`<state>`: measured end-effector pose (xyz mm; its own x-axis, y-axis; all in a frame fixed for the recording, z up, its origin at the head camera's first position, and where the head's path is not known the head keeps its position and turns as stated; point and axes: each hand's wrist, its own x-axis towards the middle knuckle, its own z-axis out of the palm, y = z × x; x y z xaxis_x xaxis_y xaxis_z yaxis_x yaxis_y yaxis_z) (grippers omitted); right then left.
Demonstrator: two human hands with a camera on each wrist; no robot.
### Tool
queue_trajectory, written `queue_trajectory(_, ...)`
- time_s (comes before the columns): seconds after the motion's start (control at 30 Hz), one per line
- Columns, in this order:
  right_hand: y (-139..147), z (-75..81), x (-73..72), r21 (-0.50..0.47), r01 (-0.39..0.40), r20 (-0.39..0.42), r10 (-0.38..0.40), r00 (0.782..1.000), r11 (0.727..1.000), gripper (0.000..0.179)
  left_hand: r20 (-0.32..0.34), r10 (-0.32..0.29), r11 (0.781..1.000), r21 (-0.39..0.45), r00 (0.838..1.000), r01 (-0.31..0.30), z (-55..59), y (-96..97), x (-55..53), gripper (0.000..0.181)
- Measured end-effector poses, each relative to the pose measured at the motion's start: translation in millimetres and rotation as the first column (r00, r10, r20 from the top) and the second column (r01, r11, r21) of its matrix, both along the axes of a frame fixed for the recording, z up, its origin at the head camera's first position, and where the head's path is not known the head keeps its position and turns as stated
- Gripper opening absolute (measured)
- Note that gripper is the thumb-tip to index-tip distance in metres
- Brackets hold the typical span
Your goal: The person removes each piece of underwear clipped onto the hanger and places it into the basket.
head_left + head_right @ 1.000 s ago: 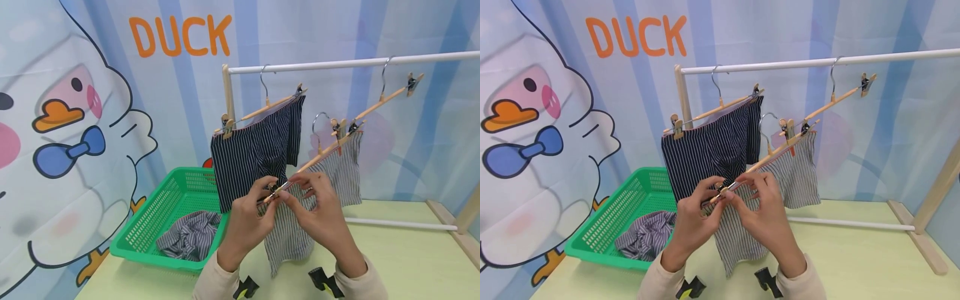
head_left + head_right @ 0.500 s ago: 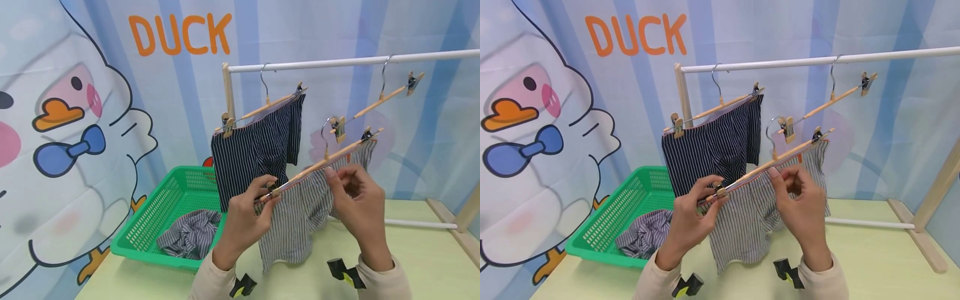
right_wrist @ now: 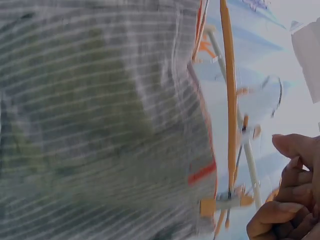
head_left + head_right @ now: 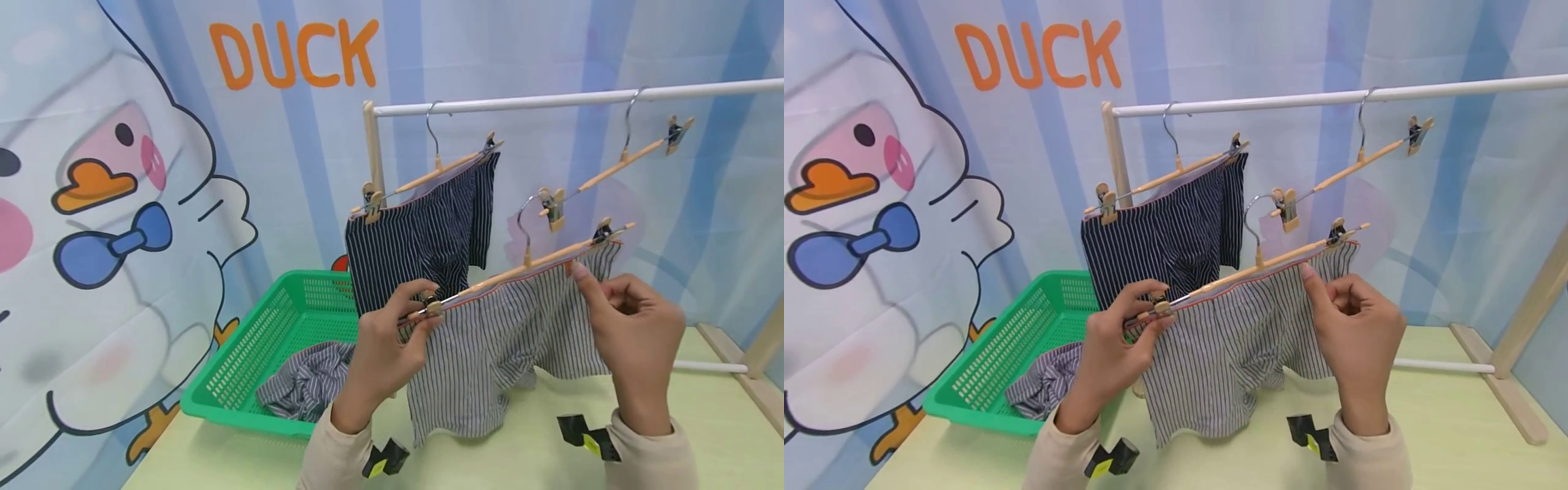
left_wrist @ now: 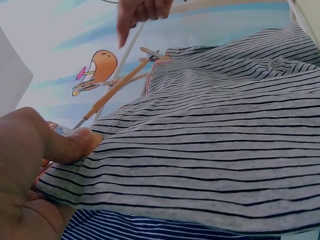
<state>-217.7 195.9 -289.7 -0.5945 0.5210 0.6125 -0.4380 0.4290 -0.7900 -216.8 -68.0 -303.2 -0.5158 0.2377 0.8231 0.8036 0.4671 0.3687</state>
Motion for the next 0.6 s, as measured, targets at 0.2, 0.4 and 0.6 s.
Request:
queue_trajectory(0.2,19,0.5,-0.3,-0.06,0.044,0.022,-0.043,0.999,0.997,0.04,0.024,-0.015,1.0,0.001,1.0,0.015,1.4,-7.2,-2.0,0.039)
queue_trajectory(0.4,31,0.3,-0.5,-0.064,0.06,0.042,-0.057,0.997,0.996,0.041,0.028,-0.06,0.998,-0.013,0.998,0.06,5.1,-13.3,-1.8,0.039)
queue_trajectory(0.6,36,-2.2,-0.1,0.006,0.063,0.046,-0.063,0.997,0.998,0.025,0.059,-0.092,0.995,-0.021,0.994,0.093,6.4,-20.8,-2.0,0.04)
